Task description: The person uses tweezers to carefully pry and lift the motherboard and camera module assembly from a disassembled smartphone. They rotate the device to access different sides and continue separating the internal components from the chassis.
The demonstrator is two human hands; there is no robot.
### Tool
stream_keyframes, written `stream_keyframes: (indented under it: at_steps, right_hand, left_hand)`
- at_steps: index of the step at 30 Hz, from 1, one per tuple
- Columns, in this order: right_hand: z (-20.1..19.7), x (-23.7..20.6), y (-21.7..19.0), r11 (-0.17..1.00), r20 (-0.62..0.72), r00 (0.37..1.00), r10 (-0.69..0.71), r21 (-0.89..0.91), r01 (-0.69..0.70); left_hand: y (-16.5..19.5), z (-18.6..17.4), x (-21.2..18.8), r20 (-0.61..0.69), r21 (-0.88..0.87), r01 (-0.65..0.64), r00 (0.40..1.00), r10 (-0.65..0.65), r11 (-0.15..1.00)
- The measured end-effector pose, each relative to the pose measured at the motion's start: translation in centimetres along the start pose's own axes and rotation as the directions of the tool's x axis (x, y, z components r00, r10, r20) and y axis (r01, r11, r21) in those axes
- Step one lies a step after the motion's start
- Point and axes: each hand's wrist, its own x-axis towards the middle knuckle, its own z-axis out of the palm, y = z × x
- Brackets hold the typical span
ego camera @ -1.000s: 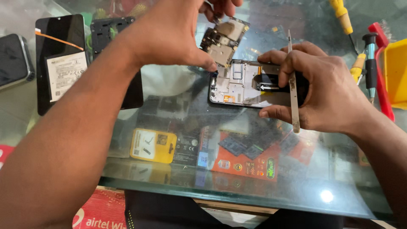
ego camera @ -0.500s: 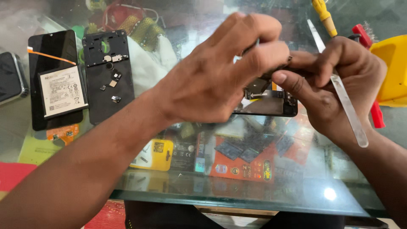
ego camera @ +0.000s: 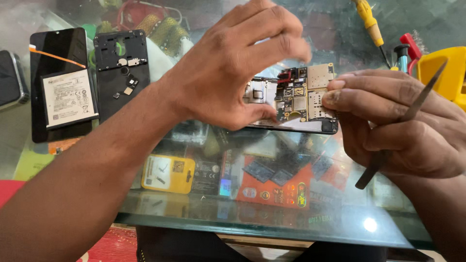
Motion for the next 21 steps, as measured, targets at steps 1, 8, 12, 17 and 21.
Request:
stream_keyframes:
  at_steps: [1,8,12,17,21]
  right_hand:
    - [0.0,-0.1,0.0,1.000,0.008,1.000,0.000,-0.003,0.000]
    - [0.4,-1.7,-0.5,0.984,0.034,0.985,0.171,0.044,-0.172]
    - [1.3,-3.3,-1.4,0.832,-0.027,0.862,0.507,0.279,-0.480]
    - [1.1,-4.5,-1.2,0.484,0.172,0.482,0.859,0.033,-0.874]
    - [1.6,-4.6,-0.6,0.456,0.041,0.493,0.869,0.321,-0.830]
  left_hand:
    - [0.2,0.0,-0.1,-0.004,0.012,0.002,1.000,-0.002,1.000]
    - [1.2,0.8,-0.1,-0.116,0.132,-0.088,0.988,0.104,0.987]
    - [1.3,1.3,-0.6,-0.144,0.002,-0.074,0.987,0.074,0.997]
    - [-1.3,0.3,-1.0,0.015,-0.222,0.212,0.977,-0.214,0.952]
    - [-2.0,-0.3,-1.4,0.193,-0.024,0.246,0.952,-0.237,0.969]
